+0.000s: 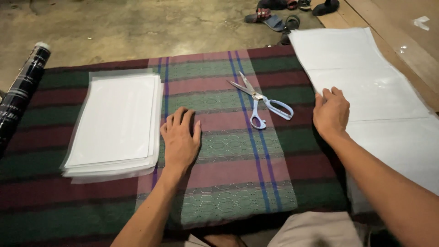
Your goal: The person uses scissors to cut a stack of white plastic sheets into smaller pieces. They repeatedly pick up sheets, cut them in half, and stack the cut pieces on the left side of the mat.
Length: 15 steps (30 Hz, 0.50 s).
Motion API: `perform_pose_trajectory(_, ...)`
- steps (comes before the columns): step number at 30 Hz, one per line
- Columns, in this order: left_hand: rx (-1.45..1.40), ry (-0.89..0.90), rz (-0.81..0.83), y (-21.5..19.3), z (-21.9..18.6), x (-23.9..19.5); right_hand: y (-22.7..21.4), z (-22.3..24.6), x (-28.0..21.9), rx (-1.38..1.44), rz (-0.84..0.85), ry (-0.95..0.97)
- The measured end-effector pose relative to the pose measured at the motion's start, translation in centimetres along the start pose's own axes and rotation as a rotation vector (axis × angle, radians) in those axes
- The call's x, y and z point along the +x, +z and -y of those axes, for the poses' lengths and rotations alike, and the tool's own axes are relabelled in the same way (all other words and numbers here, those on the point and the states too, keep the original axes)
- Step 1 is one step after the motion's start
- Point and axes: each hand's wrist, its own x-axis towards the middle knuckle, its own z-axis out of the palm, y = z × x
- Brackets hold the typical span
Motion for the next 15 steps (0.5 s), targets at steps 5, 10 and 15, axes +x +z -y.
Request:
perform_pose_trajectory(5,-0.002,0.003,-0.001,0.3,0.2,0.1,-1.8,1.1,-0.1,0.033,0.023,-0.025)
perform_pose_trajectory(10,0.016,-0.004,-0.011,0.1,0.0,0.1,-1.6,0.0,0.9,-0.001,0.063,0.004)
perform_pose_trajectory(15,0.023,-0.009,-0.016,0.2,0.0,0.0,0.4,-3.2,2.6,-0.101,0.008,0.017)
